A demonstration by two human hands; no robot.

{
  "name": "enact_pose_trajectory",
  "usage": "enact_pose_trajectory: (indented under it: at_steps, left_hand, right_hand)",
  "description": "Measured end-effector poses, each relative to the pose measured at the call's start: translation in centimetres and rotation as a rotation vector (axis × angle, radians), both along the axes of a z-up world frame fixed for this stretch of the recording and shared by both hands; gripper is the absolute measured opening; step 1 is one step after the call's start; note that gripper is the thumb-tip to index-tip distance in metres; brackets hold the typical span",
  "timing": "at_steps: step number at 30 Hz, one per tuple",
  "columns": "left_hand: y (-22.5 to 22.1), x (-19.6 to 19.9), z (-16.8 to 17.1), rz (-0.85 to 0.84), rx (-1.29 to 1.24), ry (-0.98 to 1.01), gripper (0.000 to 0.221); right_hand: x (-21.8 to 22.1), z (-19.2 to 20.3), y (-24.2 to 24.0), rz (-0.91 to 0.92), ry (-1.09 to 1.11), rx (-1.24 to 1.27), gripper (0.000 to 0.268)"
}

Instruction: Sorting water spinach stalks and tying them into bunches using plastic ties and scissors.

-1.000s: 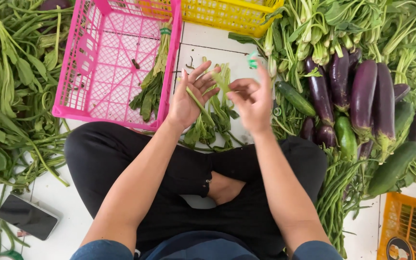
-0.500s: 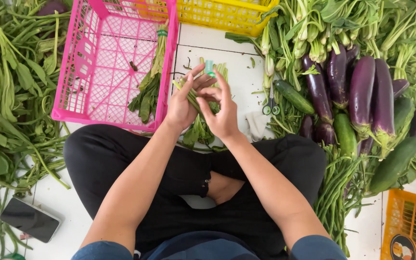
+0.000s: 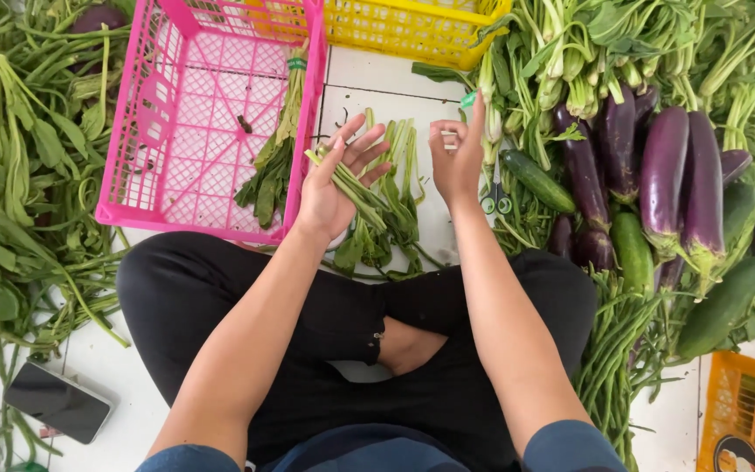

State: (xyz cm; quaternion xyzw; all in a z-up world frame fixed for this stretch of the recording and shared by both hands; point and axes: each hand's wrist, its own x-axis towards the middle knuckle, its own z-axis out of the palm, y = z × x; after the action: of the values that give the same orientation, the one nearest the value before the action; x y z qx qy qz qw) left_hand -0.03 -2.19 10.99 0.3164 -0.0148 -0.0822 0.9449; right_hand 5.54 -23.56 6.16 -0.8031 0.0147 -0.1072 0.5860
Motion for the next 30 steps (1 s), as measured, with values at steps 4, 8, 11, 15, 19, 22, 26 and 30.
enact_pose_trajectory:
  at_steps: [4,8,11,15,19,22,26,30]
  left_hand:
    - [-0.1,0.2,-0.2,-0.004,0.011,0.014,0.045]
    - [-0.3,0.3,-0.5,-0.03,0.011,0.021,0.046]
    - [-0.2,0.4,-0.7,-0.033,0.012,0.025,0.046]
    - [-0.4,0.2,-0.6,-0.027,0.017,0.034,0.046]
    - [-0.3,0.1,-0.7,-0.037,0.021,0.021,0.047]
    - [-0.3,0.0,-0.7,-0.04,-0.006,0.007,0.049]
    - [-0.2,-0.1,-0.9,-0.044,-0.006,-0.003,0.049]
    - [0.0,-0.1,-1.0,-0.048,-0.008,-0.012,0.049]
  right_hand:
    - [0.3,-2.7,1.3,-0.005,0.104,-0.071,0.082]
    - [-0.4,-3.0,2.1,0.067,0.368,-0.342,0.095]
    - [-0.2,-4.0,1.9,0.086,0.412,-0.432,0.091]
    - [-0.1,-5.4,1.5,0.074,0.402,-0.491,0.092]
    - [-0.3,-4.4,1.7,0.031,0.451,-0.407,0.089]
    - [0.1,-5.5,0.8,-0.025,0.441,-0.292,0.091]
    - [-0.2,-3.1,0.3,-0.063,0.315,-0.065,0.087]
    - [-0.3,-1.2,-0.4,-0.093,0.187,0.175,0.091]
